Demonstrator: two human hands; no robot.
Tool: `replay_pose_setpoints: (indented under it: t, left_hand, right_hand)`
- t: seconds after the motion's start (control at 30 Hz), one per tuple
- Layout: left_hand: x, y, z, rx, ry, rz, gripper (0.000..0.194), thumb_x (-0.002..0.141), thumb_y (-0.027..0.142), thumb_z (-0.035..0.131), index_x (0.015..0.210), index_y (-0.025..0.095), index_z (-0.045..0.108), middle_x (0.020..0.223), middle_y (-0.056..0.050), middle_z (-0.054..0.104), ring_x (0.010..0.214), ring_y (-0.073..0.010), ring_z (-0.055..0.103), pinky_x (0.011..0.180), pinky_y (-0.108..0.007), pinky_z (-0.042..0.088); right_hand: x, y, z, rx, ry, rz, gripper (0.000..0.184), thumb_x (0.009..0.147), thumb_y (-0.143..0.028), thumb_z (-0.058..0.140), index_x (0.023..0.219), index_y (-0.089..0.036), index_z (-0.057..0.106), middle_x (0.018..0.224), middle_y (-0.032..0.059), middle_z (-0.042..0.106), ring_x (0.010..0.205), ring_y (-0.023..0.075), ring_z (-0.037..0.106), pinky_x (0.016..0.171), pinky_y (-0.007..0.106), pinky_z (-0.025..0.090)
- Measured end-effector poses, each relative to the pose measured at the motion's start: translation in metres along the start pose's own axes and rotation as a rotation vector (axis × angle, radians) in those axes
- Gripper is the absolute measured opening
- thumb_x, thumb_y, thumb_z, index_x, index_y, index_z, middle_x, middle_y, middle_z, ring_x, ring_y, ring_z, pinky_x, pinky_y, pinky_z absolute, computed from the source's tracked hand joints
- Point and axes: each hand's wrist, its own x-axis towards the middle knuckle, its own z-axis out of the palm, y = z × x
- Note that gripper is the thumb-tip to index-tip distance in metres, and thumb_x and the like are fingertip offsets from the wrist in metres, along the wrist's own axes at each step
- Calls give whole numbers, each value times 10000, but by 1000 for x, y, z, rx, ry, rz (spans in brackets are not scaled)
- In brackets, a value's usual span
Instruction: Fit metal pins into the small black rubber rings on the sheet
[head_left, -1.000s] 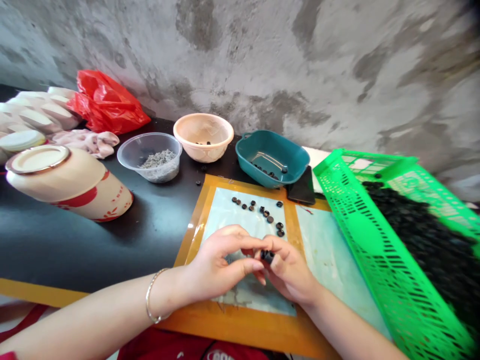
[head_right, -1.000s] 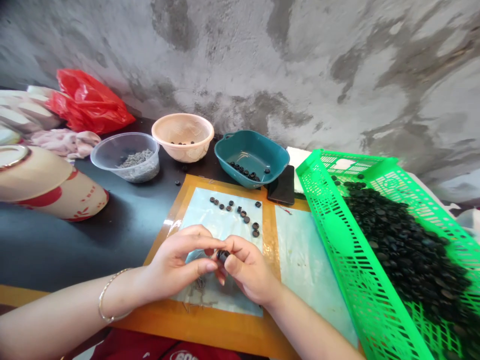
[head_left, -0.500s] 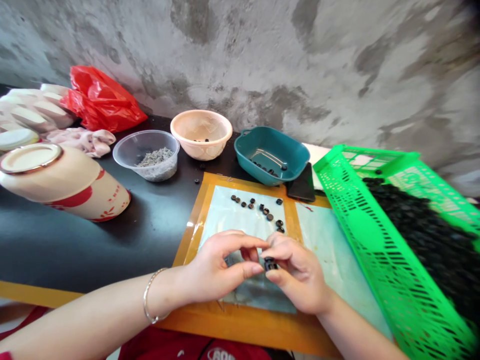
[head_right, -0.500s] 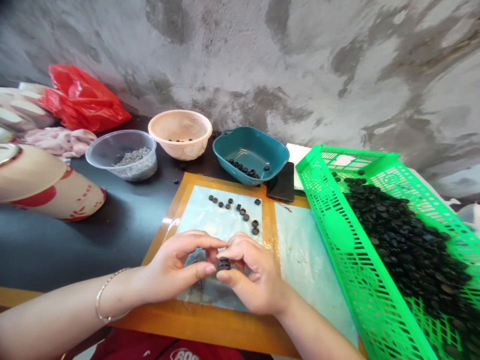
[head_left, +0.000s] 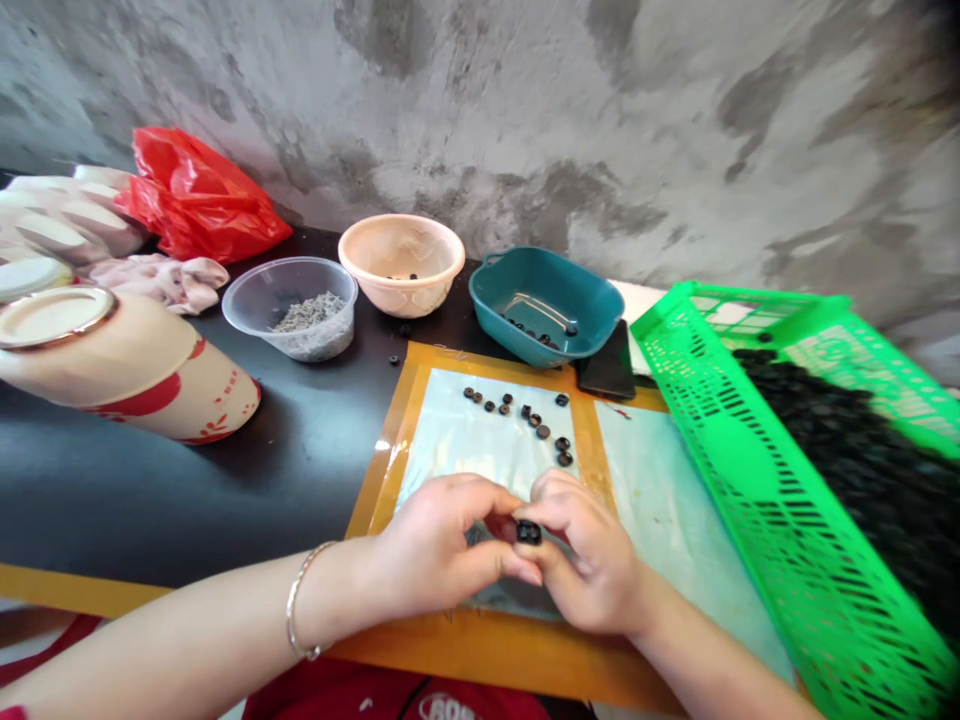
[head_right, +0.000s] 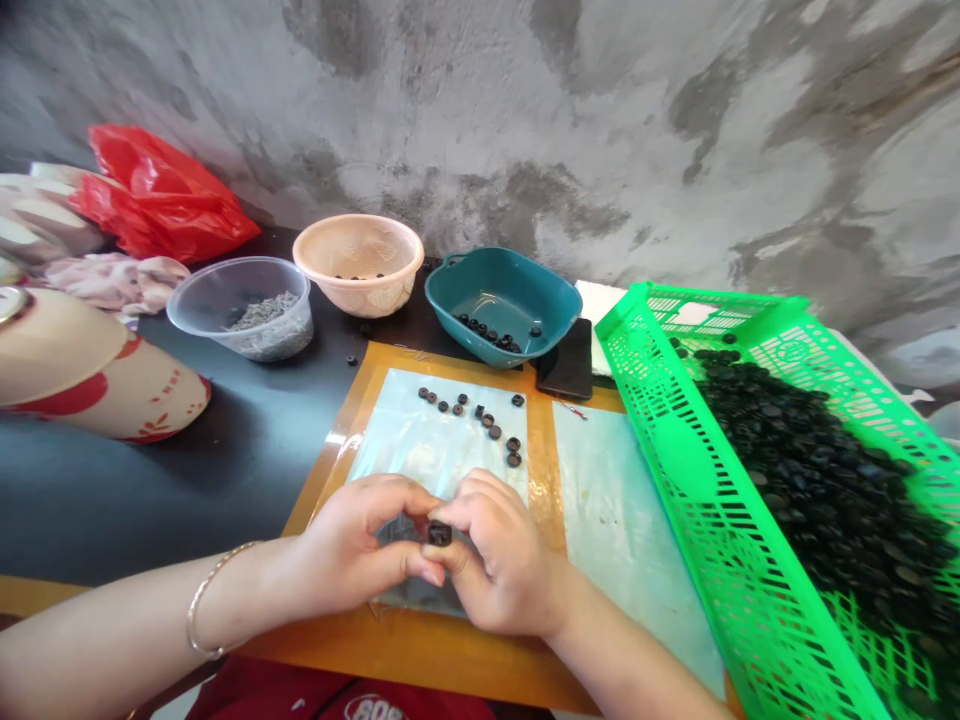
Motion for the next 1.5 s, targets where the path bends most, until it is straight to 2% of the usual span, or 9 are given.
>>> replay_pose_setpoints:
  t: [0.27, 0.4, 0.53, 0.63, 0.77, 0.87, 1.03, 1.23, 1.5]
  left_hand:
    - [-2, 3, 1, 39, 33, 78, 291, 773, 393, 736, 839, 111, 708, 699, -58, 703, 649, -147, 635, 637, -237, 490]
    - [1, 7, 0, -77, 50, -54, 289, 710, 360, 794, 846, 124, 698, 760, -61, 708, 716, -163, 640, 710, -272, 502]
    - [5, 3, 0, -479, -21, -247, 420, 662, 424, 815, 926, 137, 658, 841, -55, 689, 777, -174, 635, 745, -302, 503]
    - [7, -3, 0, -719, -79, -388, 365, 714, 458, 770, 835, 138, 642, 755, -24, 663, 707, -136, 603, 687, -264, 464]
    - [9, -7, 0, -818, -53, -466, 287, 729, 394, 779, 736, 142, 641, 688, -6, 656, 671, -116, 581, 687, -251, 438]
    - [9, -8, 0, -829, -56, -457, 284, 735, 405, 773, 725, 144, 660, 692, -7, 661, 677, -119, 577, 703, -257, 445]
    - [9, -10, -1, -700, -103, -483, 314, 761, 441, 738, 798, 131, 708, 754, -35, 684, 744, -145, 600, 762, -283, 454]
    - [10, -12, -2, -660, -101, -491, 317, 780, 434, 720, 846, 125, 700, 751, -35, 674, 730, -147, 605, 757, -299, 458]
    - [11, -6, 2, -732, -64, -521, 340, 677, 381, 818, 846, 128, 664, 756, -15, 661, 723, -130, 597, 737, -279, 454]
  right_hand:
    - [-2, 1, 4, 4, 37, -28, 183, 879, -117, 523, 1048, -184, 501, 717, 32, 542, 634, 178, 479, 578, 317, 413]
    - [2, 2, 0, -67, 67, -17, 139, 944, -237, 518, 1074, -190, 516, 718, 27, 551, 643, 179, 501, 584, 312, 423]
    - [7, 1, -7, -187, 99, -57, 186, 958, -312, 523, 1097, -189, 542, 700, 15, 552, 632, 172, 505, 572, 296, 413]
    - [9, 2, -10, -242, 99, -57, 197, 940, -333, 565, 1073, -188, 564, 680, 6, 568, 604, 160, 495, 571, 292, 401]
    - [10, 4, -11, -270, 46, 0, 273, 918, -371, 597, 1113, -183, 562, 760, 27, 612, 661, 174, 525, 626, 324, 423]
    - [11, 6, -10, -239, 22, 7, 313, 921, -343, 592, 1179, -170, 551, 855, 60, 636, 746, 194, 556, 687, 356, 454]
    - [15, 2, -13, -160, 82, -51, 192, 894, -207, 613, 1080, -160, 612, 779, 47, 615, 735, 183, 561, 678, 346, 472]
    - [10, -2, -17, -304, 73, -84, 94, 879, -148, 583, 965, -145, 620, 741, 71, 600, 713, 203, 555, 620, 349, 490]
    - [5, 2, -14, -468, 65, -139, 249, 847, -89, 578, 1092, -122, 602, 752, 90, 624, 731, 230, 563, 611, 370, 500]
